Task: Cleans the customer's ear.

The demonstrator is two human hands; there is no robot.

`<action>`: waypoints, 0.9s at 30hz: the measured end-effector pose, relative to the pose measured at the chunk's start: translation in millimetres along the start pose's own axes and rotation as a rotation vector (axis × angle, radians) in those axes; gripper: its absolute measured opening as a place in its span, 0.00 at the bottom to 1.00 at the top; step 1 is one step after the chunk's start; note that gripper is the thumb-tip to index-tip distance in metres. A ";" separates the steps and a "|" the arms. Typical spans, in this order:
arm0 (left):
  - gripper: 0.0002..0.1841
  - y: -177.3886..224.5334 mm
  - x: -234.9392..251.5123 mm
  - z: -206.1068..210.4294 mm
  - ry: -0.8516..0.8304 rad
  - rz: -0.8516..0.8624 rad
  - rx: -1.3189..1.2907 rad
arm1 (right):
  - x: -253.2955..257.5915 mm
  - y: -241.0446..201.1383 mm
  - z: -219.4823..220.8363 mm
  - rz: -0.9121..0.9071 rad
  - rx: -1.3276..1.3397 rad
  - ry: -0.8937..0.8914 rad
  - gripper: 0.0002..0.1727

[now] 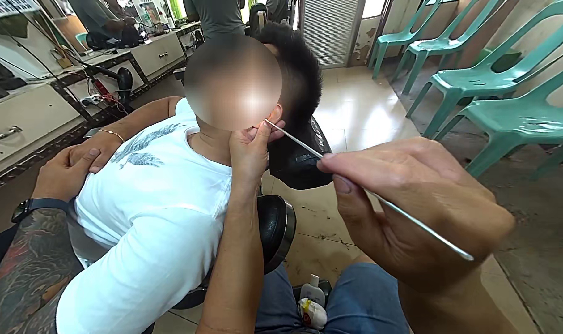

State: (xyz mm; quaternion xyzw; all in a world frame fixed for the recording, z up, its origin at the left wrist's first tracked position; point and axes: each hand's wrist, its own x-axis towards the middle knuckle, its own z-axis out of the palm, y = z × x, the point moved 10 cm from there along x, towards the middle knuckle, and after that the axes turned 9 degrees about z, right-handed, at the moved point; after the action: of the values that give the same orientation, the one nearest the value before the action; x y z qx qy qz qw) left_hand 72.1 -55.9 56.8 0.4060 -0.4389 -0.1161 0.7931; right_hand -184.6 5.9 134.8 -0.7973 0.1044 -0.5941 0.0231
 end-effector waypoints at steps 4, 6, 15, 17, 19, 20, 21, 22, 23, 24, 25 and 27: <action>0.21 -0.1 -1.0 0.9 -0.018 -0.002 -0.015 | 2.6 -0.6 8.6 0.000 -0.053 -0.009 0.10; 0.22 0.0 -0.7 1.1 -0.020 0.001 -0.020 | 3.3 -1.2 7.6 0.007 -0.059 -0.003 0.10; 0.22 0.9 -0.8 0.4 -0.008 -0.001 0.007 | 7.0 -0.3 3.2 0.014 -0.047 0.005 0.11; 0.22 1.3 -1.5 0.4 -0.013 0.001 0.009 | 7.8 0.5 4.0 0.012 -0.048 0.008 0.11; 0.22 1.4 -1.5 1.1 -0.019 0.004 0.010 | 9.4 1.8 4.3 0.019 -0.046 0.001 0.12; 0.22 1.2 -1.2 1.1 -0.017 0.005 0.011 | 9.9 1.4 3.2 0.018 -0.039 -0.001 0.12; 0.21 1.3 -0.9 0.8 -0.012 0.005 0.008 | 10.0 0.8 2.3 0.015 -0.030 -0.001 0.12; 0.19 1.6 -1.0 0.8 -0.012 0.005 0.010 | 9.9 0.5 2.0 0.012 -0.024 0.001 0.12; 0.19 1.6 -1.2 0.4 -0.007 0.003 0.015 | 9.9 0.7 2.7 0.011 -0.025 0.001 0.12; 0.18 1.5 -1.6 0.4 -0.005 -0.003 0.018 | 10.2 1.3 3.8 0.010 -0.030 0.000 0.12; 0.18 1.2 -1.9 0.6 -0.006 -0.007 0.019 | 10.5 2.1 4.7 0.014 -0.031 -0.004 0.12; 0.18 1.2 -1.2 0.6 -0.014 0.000 0.036 | 10.7 1.7 3.5 0.014 -0.030 -0.001 0.12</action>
State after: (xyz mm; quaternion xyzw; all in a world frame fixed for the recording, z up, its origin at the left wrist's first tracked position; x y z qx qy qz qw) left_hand 70.7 -54.9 57.2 0.4195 -0.4466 -0.1110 0.7825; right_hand -178.5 1.9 143.5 -0.7972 0.1189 -0.5917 0.0157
